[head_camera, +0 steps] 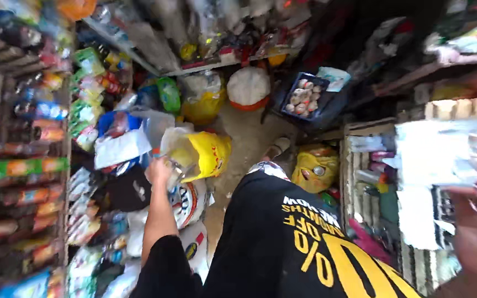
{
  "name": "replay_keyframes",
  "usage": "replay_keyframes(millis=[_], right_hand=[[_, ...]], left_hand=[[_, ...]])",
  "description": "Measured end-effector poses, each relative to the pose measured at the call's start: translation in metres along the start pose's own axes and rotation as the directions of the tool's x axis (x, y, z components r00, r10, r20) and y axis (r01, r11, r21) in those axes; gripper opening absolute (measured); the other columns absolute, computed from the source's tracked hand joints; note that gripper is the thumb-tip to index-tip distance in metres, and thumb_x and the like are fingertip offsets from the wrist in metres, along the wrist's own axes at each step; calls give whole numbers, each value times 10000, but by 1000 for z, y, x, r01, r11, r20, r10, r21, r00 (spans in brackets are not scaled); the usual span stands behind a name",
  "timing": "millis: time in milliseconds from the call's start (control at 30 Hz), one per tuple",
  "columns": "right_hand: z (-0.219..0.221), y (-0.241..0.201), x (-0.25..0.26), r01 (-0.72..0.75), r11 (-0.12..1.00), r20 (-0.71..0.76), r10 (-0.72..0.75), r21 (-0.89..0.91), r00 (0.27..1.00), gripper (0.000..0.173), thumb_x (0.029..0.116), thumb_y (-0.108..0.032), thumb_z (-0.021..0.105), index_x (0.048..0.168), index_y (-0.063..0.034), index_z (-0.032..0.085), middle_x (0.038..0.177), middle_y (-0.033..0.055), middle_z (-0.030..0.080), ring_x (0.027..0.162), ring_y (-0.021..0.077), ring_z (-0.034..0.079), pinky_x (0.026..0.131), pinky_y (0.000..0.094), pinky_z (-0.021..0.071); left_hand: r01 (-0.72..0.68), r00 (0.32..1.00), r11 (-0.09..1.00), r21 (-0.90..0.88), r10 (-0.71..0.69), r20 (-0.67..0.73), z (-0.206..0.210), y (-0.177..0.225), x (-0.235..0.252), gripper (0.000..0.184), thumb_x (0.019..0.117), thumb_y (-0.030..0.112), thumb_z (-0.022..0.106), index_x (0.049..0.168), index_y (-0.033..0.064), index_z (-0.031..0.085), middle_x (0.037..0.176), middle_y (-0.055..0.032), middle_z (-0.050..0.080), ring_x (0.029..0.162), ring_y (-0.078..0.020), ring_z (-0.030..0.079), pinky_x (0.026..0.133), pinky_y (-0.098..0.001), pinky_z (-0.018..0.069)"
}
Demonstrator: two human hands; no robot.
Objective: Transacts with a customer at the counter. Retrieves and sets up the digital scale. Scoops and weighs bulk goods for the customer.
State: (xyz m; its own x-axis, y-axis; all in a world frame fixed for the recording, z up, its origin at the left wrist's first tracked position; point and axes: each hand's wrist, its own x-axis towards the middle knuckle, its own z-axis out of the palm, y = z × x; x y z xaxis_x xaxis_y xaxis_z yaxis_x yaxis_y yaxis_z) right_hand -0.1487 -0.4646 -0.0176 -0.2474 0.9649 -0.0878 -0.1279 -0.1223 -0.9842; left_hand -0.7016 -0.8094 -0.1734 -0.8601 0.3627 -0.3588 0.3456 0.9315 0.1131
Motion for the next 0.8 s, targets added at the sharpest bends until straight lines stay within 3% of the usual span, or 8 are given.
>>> replay_keyframes(millis=[100, 167, 300, 400, 500, 533, 700, 800], right_hand=[[-4, -10, -22, 53, 991, -95, -65, -122, 993, 314, 1102, -374, 349, 1160, -242, 628, 1108, -123, 685, 1009, 68, 668, 931, 276, 557], [-3, -14, -38, 72, 989, -217, -99, -132, 971, 337, 1100, -313, 297, 1135, -224, 620, 1066, -108, 682, 971, 74, 668, 916, 280, 559], [-16, -6, -81, 94, 994, -476, -112, -62, 873, 373, 1100, -265, 268, 1134, -151, 622, 1029, -64, 686, 928, 87, 666, 893, 288, 561], [-22, 8, -115, 115, 993, -636, -99, -16, 766, 367, 1089, -240, 268, 1116, -125, 616, 1021, -45, 680, 909, 94, 667, 879, 294, 568], [-22, 19, -140, 129, 992, -759, -86, -2, 645, 333, 1082, -243, 321, 1121, -97, 618, 1028, -24, 684, 910, 101, 670, 873, 291, 571], [-22, 22, -143, 131, 991, -788, -85, -6, 610, 318, 1078, -234, 333, 1124, -92, 614, 1033, -21, 681, 908, 100, 669, 868, 289, 571], [-24, 34, -141, 83, 996, -887, -72, -39, 456, 236, 1049, -193, 441, 1132, -77, 629, 1058, -18, 672, 956, 91, 658, 904, 287, 561], [-21, 34, -121, 20, 999, -936, -40, -36, 348, 237, 1034, -171, 473, 1149, -27, 622, 1065, 19, 662, 975, 95, 656, 909, 285, 563]], left_hand=[[-333, 941, 936, -113, 323, -97, -24, 105, 38, 325, 1022, 186, 620, 1274, -10, 679, 1362, -334, 567, 1280, -541, 523, 1063, -726, 380], [-532, 845, 832, -159, 508, -168, -35, 187, 46, 298, 1041, 185, 581, 1248, -4, 684, 1351, -305, 573, 1278, -513, 518, 1068, -697, 373], [-862, 498, 458, -215, 846, -193, -32, 365, 18, 275, 1023, 128, 572, 1208, -34, 696, 1279, -298, 621, 1223, -466, 585, 1055, -621, 446], [-954, 212, 195, -229, 976, -50, -6, 478, -52, 260, 1022, 125, 587, 1208, -20, 698, 1275, -274, 626, 1214, -448, 593, 1045, -607, 466], [-957, -131, -99, -273, 986, 103, 34, 559, -127, 230, 998, 129, 624, 1177, 26, 727, 1232, -228, 653, 1182, -415, 608, 1014, -608, 484], [-941, -216, -167, -295, 966, 141, 43, 582, -150, 219, 997, 140, 634, 1168, 46, 734, 1228, -205, 659, 1177, -397, 615, 1005, -600, 492], [-822, -496, -358, -442, 832, 249, 68, 675, -239, 237, 1006, 139, 627, 1192, 26, 721, 1248, -227, 652, 1196, -403, 611, 1028, -595, 484], [-764, -624, -429, -482, 682, 382, 88, 705, -282, 241, 1005, 125, 621, 1195, 12, 717, 1230, -235, 667, 1138, -377, 654, 1008, -561, 518]])
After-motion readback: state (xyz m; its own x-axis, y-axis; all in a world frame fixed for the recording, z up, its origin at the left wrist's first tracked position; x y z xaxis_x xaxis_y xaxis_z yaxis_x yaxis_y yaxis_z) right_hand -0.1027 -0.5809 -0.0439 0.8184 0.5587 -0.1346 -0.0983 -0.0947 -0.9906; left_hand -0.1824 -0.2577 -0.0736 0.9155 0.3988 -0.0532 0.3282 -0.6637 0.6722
